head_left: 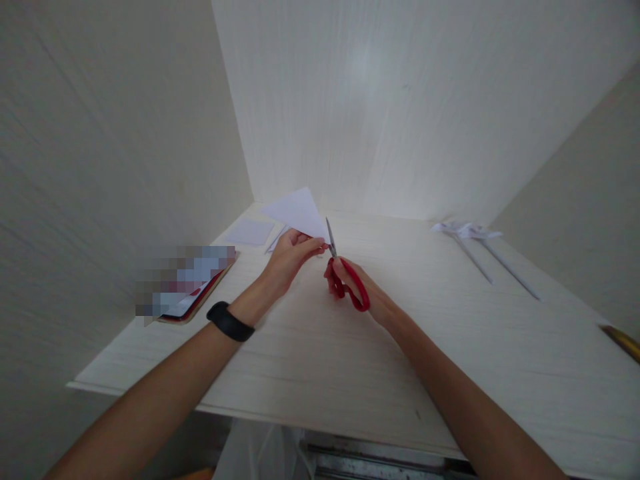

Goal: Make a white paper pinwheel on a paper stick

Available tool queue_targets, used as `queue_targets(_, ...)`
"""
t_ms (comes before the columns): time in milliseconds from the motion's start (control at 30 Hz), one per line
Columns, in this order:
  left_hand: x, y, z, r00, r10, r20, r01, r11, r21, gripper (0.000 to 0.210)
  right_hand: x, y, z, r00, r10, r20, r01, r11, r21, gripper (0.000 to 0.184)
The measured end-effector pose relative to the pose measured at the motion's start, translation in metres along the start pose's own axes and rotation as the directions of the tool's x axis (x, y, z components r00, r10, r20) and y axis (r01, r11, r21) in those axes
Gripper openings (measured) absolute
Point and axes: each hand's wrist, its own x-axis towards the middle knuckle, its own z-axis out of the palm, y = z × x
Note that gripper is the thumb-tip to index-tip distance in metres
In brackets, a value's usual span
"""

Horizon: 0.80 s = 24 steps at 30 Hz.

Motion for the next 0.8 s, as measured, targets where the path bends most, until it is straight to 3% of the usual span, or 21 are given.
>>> queue_targets(333,0.001,0.000,-0.002,0.998,0.060,0.020,-0.061,0.996,0.070,0.016,0.001,-0.005,0.001,0.999,0.007,0.033,-0.008,1.000,0.030,0.055)
queue_targets(800,0.000,0.004,0.002,0.990,0.139,-0.036,-0.132,0.980,0.152,0.016,-0.003,-0.007,0.005,0.999,-0.004,0.040,0.001,0.996,0.086,0.056)
